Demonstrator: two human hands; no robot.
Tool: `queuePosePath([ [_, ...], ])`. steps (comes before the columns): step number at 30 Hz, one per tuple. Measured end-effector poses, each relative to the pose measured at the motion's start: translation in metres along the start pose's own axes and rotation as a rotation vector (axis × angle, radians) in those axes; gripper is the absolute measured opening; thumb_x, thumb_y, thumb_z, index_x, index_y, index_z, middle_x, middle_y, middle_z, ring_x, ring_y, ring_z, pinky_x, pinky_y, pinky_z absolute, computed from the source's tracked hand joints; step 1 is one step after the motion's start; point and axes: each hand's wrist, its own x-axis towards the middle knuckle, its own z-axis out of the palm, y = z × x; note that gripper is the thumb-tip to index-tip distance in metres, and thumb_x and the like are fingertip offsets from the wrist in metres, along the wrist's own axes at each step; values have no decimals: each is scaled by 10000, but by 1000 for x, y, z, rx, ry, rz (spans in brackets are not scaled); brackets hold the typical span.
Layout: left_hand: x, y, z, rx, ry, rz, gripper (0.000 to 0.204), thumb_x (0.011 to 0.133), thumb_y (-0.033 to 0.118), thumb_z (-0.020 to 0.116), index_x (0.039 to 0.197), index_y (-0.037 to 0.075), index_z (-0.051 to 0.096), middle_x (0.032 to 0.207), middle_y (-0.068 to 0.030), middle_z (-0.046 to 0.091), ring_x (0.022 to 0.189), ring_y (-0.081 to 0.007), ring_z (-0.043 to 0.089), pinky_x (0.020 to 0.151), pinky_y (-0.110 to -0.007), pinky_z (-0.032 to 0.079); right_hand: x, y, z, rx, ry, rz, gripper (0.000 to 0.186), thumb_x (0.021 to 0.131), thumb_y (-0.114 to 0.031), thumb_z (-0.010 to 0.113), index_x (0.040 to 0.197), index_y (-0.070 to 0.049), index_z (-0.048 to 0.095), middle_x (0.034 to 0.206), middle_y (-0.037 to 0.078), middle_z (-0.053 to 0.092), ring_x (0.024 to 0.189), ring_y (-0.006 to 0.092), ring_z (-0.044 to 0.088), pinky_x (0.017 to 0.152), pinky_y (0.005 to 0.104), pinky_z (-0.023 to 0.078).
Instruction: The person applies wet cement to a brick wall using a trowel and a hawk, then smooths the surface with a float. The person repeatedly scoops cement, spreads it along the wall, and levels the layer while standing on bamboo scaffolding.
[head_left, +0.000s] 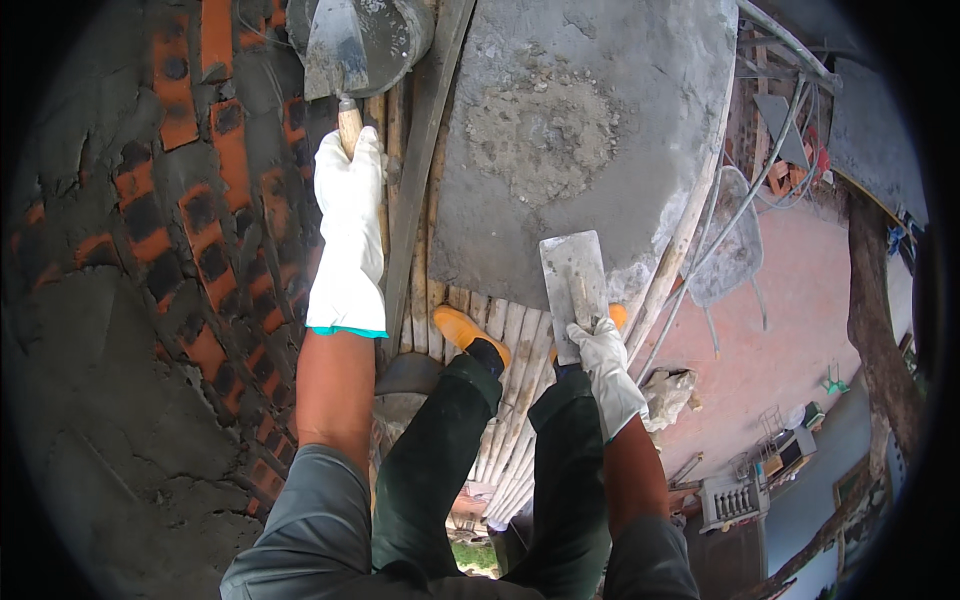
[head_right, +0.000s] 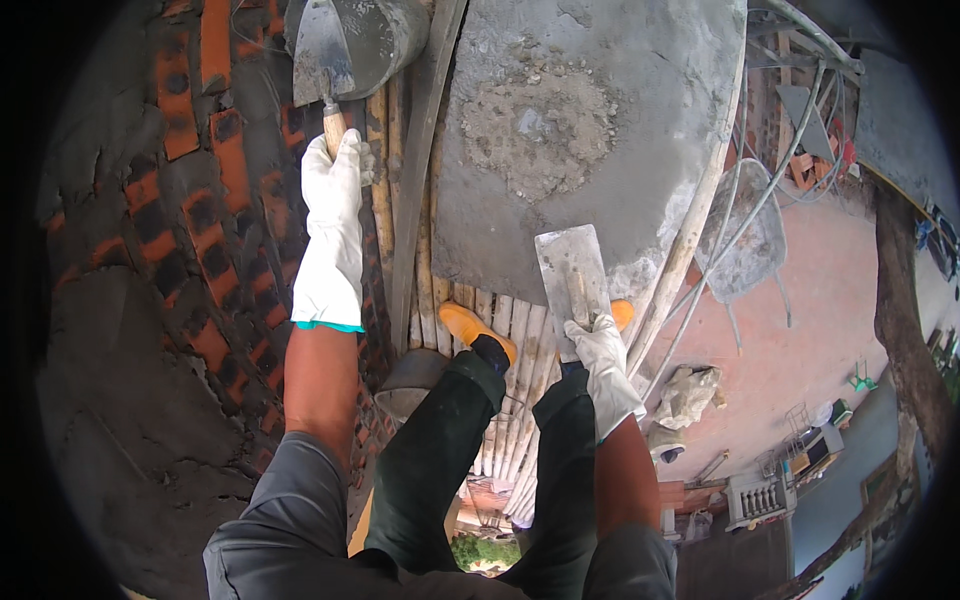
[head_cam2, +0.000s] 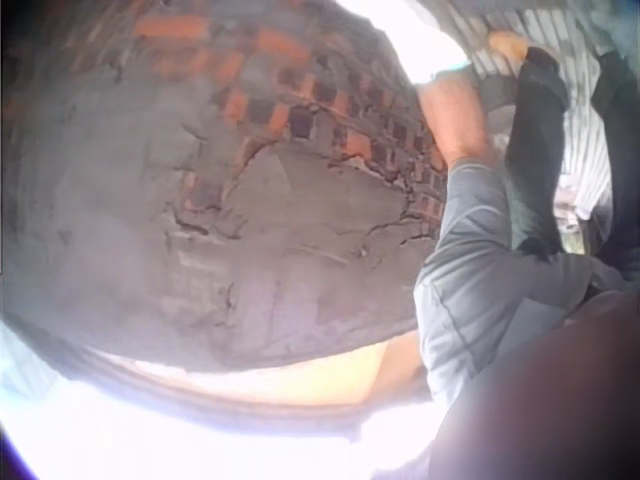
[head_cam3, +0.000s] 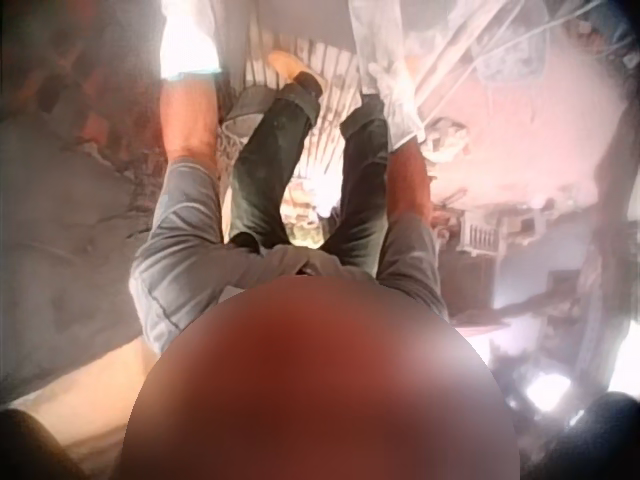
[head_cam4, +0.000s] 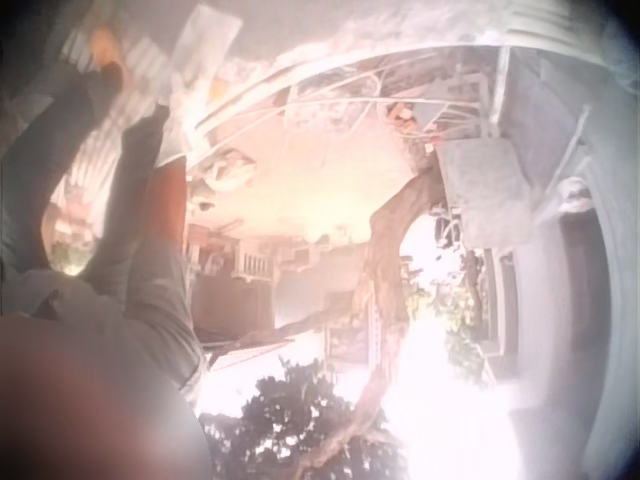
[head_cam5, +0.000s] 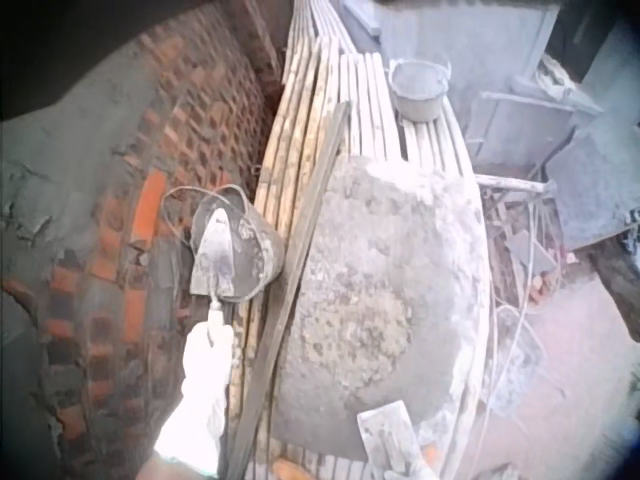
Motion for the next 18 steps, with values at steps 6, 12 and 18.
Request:
queuePosePath([
  [6, 30, 3, -7, -12, -92, -126, 330, 1088, 291, 647, 1220, -10, 621, 899, -84, 726, 704, -142, 692, 553, -293, 551, 15, 16, 7, 152, -22, -40, 413, 910, -300, 837, 1207, -43, 710, 991, 76, 790, 842, 181, 737, 767, 350, 568],
  [12, 119, 28, 10, 449, -160, -80, 393, 1068, 305, 649, 1256, -40, 632, 968, -109, 772, 747, -200, 754, 594, -344, 589, 29, 14, 15, 184, -24, 11, 397, 899, -330, 839, 1155, -49, 721, 961, 86, 788, 824, 196, 742, 752, 357, 569],
  [18, 101, 10, 12, -85, -219, -121, 361, 1051, 307, 706, 1221, -8, 661, 980, -95, 746, 805, -188, 728, 671, -340, 617, 26, -18, 10, -101, 53, 31, 395, 886, -349, 843, 1121, -53, 727, 922, 94, 780, 799, 224, 743, 743, 374, 573],
])
